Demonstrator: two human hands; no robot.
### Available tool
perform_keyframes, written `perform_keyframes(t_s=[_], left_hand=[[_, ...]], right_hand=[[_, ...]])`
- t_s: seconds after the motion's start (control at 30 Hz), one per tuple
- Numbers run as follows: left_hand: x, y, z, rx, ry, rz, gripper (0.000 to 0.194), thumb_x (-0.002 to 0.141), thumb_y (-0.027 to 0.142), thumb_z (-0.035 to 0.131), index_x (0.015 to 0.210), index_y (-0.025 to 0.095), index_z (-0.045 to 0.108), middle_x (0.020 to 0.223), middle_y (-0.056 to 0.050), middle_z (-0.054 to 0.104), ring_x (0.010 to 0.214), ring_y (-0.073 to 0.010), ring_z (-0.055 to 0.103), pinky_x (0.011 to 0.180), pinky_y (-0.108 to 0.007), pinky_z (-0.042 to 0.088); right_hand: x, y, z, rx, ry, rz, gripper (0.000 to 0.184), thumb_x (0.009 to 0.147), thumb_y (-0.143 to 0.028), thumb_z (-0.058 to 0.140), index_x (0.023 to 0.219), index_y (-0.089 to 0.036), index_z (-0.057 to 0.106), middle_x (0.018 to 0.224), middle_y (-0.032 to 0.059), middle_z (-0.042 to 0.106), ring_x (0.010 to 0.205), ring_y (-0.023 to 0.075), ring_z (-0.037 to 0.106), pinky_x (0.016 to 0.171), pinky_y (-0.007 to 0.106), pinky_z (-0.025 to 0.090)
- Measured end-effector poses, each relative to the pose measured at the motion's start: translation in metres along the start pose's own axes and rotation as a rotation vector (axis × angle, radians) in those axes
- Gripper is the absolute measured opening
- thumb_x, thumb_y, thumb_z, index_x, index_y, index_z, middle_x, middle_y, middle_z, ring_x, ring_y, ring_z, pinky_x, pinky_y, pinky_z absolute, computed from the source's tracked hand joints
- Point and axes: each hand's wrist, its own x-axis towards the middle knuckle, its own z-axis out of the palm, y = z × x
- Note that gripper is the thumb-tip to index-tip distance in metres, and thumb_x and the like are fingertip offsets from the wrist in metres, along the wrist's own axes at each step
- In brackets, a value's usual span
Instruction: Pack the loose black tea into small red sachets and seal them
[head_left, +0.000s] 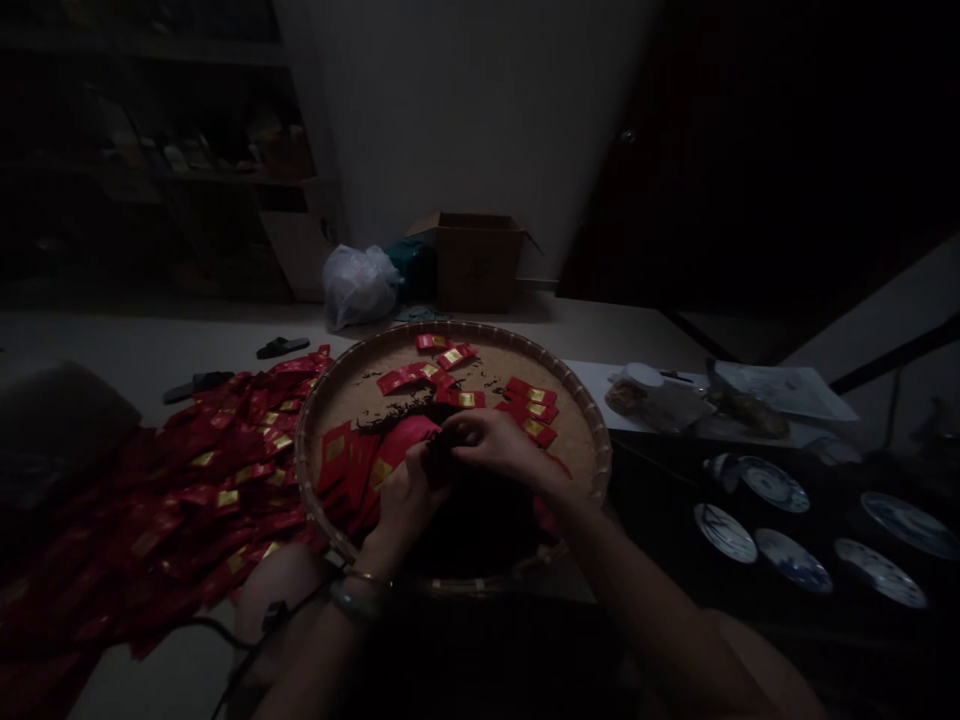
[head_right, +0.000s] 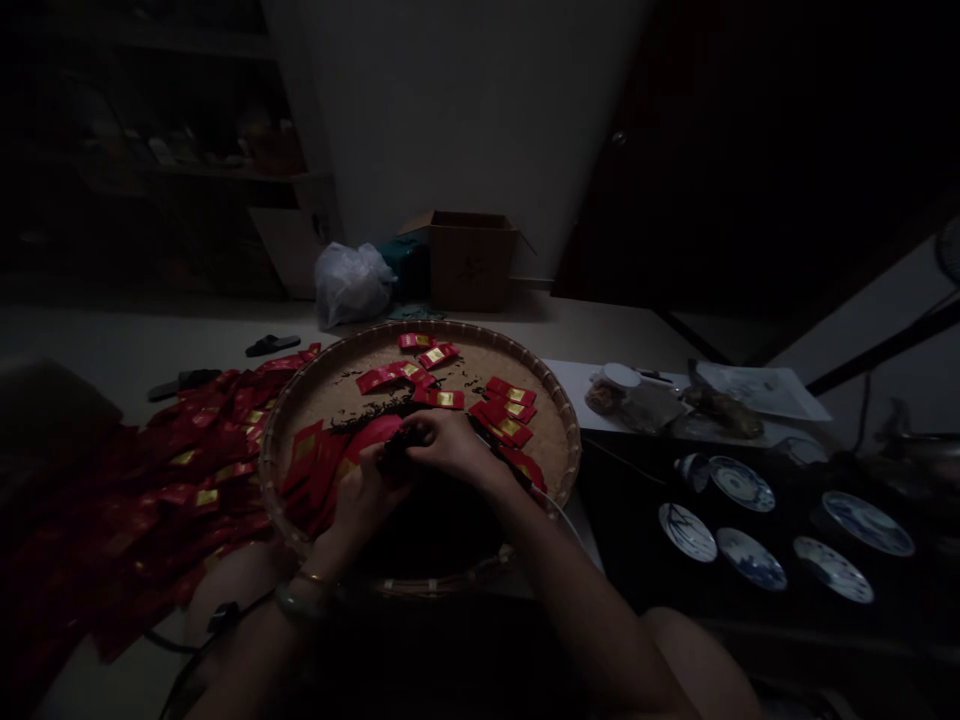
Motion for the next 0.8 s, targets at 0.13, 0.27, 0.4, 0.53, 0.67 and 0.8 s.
perform_keyframes(t_s=[0.13,0.27,0.4,0.53,0.67,0.8], left_hand=[[0.0,-0.001,0.0,-0.013,-0.013,0.009,0.051,0.073,0.037,0.068,0.111,0.014,0.042,0.084,-0.011,0.069,0.072,-0.0279,0.069,0.058,-0.03,0.047],[-0.001,-0.004,0.002,-0.047,0.0,0.016,0.048,0.076,0.036,0.065,0.11,0.015,0.04,0.081,-0.009,0.069,0.071,-0.0278,0.069,0.059,-0.032,0.049],[-0.002,-0.006,0.004,-0.162,-0.011,0.05,0.056,0.074,0.032,0.067,0.118,0.015,0.037,0.093,-0.012,0.068,0.079,-0.027,0.068,0.065,-0.034,0.051],[0.001,-0.006,0.002,-0.406,-0.034,0.047,0.083,0.068,0.027,0.071,0.136,0.018,0.024,0.119,-0.016,0.059,0.101,-0.0258,0.063,0.081,-0.038,0.051],[0.009,-0.012,-0.003,-0.508,-0.145,-0.09,0.089,0.059,0.028,0.078,0.136,0.017,0.035,0.109,-0.012,0.063,0.1,-0.0276,0.061,0.084,-0.041,0.049],[0.013,-0.011,-0.012,-0.622,-0.317,-0.151,0.046,0.064,0.025,0.071,0.108,0.016,0.059,0.092,-0.005,0.068,0.085,-0.023,0.064,0.077,-0.035,0.05]], right_hand=[[-0.004,-0.003,0.011,0.074,0.052,-0.039,0.044,0.071,-0.01,0.063,0.115,-0.016,0.061,0.089,0.0029,0.068,0.078,0.0141,0.062,0.072,0.026,0.049],[-0.016,-0.006,0.016,-0.279,0.012,-0.178,0.026,0.077,-0.016,0.066,0.103,-0.019,0.067,0.095,0.0052,0.069,0.09,0.0192,0.054,0.08,0.032,0.046],[-0.017,-0.012,0.024,-0.673,-0.187,-0.219,0.02,0.079,-0.025,0.068,0.095,-0.014,0.068,0.096,0.0105,0.068,0.093,0.0251,0.048,0.08,0.036,0.043],[-0.006,-0.004,0.023,-0.722,-0.231,-0.118,0.011,0.084,-0.022,0.061,0.087,-0.016,0.07,0.088,0.0094,0.068,0.091,0.0233,0.05,0.077,0.032,0.041],[0.001,0.013,0.005,-0.445,-0.073,-0.123,0.012,0.085,-0.017,0.057,0.089,-0.017,0.069,0.087,0.0063,0.065,0.09,0.0186,0.053,0.078,0.027,0.041],[0.001,0.021,-0.011,-0.172,-0.041,-0.117,0.014,0.085,-0.021,0.055,0.081,-0.013,0.067,0.079,0.003,0.062,0.075,0.0149,0.054,0.071,0.025,0.042]])
